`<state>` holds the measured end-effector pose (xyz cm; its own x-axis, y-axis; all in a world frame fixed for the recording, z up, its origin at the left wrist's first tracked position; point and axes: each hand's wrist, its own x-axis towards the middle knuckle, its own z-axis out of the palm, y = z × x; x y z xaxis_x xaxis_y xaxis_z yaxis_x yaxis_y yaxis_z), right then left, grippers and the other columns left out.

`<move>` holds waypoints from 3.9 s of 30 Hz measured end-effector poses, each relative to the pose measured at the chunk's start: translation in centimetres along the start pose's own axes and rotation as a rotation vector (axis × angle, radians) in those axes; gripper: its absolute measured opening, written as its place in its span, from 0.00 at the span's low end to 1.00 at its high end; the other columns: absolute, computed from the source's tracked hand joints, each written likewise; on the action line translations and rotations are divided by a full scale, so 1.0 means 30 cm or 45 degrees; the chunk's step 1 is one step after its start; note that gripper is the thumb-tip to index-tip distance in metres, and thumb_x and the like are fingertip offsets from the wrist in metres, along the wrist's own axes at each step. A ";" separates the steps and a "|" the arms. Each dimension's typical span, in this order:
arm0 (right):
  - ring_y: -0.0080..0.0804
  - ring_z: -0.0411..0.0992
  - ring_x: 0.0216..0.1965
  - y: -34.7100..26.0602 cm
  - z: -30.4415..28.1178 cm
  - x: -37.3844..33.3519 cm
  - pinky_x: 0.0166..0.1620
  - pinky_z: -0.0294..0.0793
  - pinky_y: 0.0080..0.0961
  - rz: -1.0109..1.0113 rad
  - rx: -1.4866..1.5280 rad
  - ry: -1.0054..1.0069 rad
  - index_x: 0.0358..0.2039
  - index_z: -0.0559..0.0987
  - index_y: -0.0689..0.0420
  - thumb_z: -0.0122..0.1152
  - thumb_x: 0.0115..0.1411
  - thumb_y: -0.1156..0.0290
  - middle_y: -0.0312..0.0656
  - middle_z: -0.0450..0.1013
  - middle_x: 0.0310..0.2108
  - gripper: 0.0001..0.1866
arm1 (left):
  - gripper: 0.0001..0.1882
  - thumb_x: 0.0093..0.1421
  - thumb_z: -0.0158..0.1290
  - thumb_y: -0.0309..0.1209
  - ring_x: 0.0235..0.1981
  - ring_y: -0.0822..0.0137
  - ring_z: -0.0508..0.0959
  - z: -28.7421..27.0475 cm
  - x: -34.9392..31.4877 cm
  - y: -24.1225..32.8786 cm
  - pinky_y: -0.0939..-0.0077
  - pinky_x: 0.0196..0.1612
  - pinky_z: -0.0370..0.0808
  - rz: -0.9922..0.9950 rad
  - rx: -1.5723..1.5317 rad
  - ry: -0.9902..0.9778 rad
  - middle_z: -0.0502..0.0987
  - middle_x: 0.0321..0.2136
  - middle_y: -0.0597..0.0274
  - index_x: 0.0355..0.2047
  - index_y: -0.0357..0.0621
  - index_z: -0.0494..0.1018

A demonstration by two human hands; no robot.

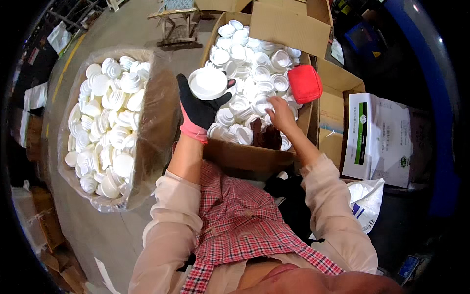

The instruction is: The person repeatedly picks white plastic lids and containers from cardboard boxes, aligns them, and presses them together to form sealed units. The person occasionally moves a red container and briefly interacts with a machine control panel before returning to assembly.

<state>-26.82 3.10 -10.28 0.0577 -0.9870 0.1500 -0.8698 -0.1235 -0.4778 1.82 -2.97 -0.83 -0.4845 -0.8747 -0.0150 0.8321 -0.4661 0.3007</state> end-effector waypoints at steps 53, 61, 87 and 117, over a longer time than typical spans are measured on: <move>0.44 0.68 0.46 -0.426 -0.420 -0.103 0.46 0.72 0.33 -0.428 0.403 0.517 0.58 0.69 0.55 0.74 0.41 0.73 0.48 0.64 0.49 0.41 | 0.28 0.69 0.36 0.43 0.60 0.62 0.65 0.219 -0.033 -0.341 0.68 0.64 0.58 0.147 0.615 -0.273 0.64 0.59 0.53 0.64 0.37 0.55; 0.46 0.65 0.51 -0.422 -0.444 -0.097 0.51 0.69 0.37 -0.416 0.243 0.401 0.58 0.69 0.55 0.76 0.40 0.65 0.47 0.63 0.51 0.42 | 0.35 0.58 0.55 0.32 0.58 0.67 0.67 0.251 -0.053 -0.312 0.74 0.60 0.61 0.250 1.115 -0.269 0.67 0.58 0.56 0.63 0.38 0.57; 0.51 0.60 0.61 -0.338 -0.317 -0.050 0.61 0.61 0.40 -0.377 0.549 0.221 0.60 0.63 0.61 0.74 0.39 0.49 0.53 0.60 0.60 0.51 | 0.22 0.65 0.49 0.38 0.49 0.63 0.77 0.142 -0.031 -0.234 0.68 0.52 0.75 -0.275 0.521 0.047 0.75 0.50 0.57 0.55 0.38 0.67; 0.34 0.72 0.39 -0.300 -0.077 -0.100 0.42 0.72 0.27 -0.175 0.513 -0.802 0.50 0.74 0.57 0.67 0.54 0.72 0.45 0.74 0.44 0.22 | 0.16 0.65 0.48 0.39 0.42 0.57 0.75 -0.177 -0.079 0.235 0.56 0.48 0.74 0.536 0.554 0.579 0.74 0.42 0.58 0.50 0.46 0.70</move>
<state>-20.31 7.41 -4.44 0.5264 -0.8174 -0.2338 -0.5956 -0.1582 -0.7876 10.27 -4.89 -3.75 0.0886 -0.9798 -0.1793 0.6950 -0.0681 0.7158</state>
